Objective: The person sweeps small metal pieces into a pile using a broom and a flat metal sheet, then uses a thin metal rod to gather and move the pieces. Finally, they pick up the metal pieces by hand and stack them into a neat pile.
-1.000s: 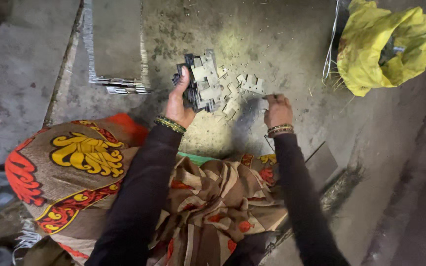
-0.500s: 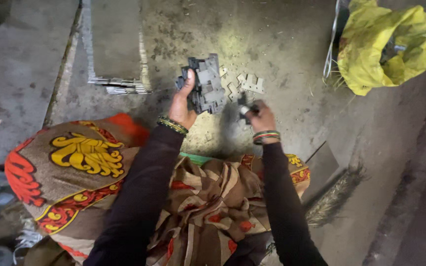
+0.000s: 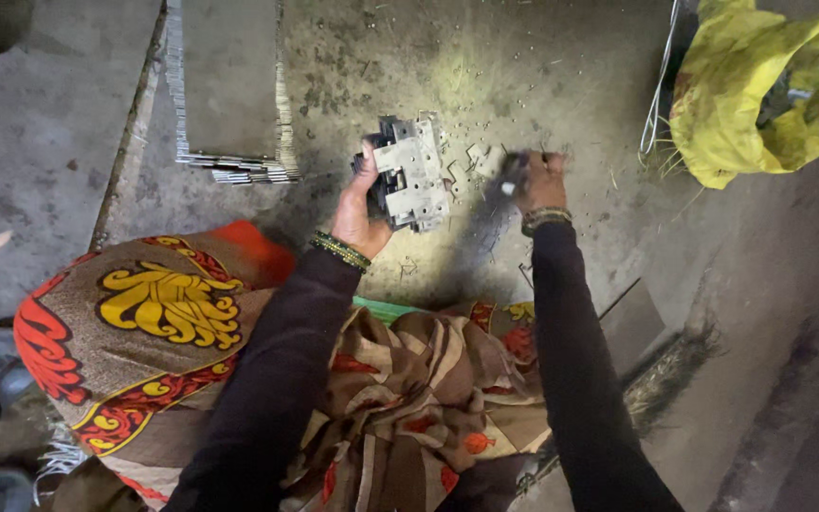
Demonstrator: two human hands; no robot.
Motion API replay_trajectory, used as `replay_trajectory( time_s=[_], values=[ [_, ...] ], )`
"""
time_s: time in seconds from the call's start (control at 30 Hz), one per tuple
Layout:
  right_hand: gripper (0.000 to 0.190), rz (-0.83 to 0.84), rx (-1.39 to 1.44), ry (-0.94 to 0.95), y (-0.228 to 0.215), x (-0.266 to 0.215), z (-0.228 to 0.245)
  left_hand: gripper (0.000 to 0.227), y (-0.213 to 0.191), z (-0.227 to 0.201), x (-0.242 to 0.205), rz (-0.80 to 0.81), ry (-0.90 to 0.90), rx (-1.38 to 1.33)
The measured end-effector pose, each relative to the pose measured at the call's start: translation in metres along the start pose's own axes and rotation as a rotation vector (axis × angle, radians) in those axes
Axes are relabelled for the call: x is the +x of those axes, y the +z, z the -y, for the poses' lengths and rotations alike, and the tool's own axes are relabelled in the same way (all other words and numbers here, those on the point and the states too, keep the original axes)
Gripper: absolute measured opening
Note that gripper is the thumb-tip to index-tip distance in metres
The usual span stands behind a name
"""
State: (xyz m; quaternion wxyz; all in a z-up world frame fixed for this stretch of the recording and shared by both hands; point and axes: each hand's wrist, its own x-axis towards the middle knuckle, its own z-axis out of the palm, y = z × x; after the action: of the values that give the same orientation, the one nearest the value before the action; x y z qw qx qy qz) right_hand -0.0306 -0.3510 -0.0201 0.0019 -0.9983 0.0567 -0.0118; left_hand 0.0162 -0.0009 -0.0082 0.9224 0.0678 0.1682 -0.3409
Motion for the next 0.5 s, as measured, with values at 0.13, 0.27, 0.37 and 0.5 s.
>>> replay_trajectory(
  time_s=[0.13,0.27,0.37,0.5],
  values=[
    [0.043,0.212,0.458,0.308,-0.010,-0.037,-0.015,0.066,0.007,-0.005,-0.002,-0.098,-0.011,0.066],
    [0.020,0.094,0.865,0.452,-0.051,-0.035,0.043,0.066,0.005,-0.007,0.000,0.039,0.035,0.071],
    [0.016,-0.137,0.951,0.390,-0.100,-0.032,0.113,0.068,-0.001,-0.005,0.003,-0.031,0.008,0.074],
    [0.035,-0.020,0.671,-0.053,-0.150,-0.035,0.210,0.065,-0.007,-0.003,0.002,0.005,0.082,0.113]
  ],
)
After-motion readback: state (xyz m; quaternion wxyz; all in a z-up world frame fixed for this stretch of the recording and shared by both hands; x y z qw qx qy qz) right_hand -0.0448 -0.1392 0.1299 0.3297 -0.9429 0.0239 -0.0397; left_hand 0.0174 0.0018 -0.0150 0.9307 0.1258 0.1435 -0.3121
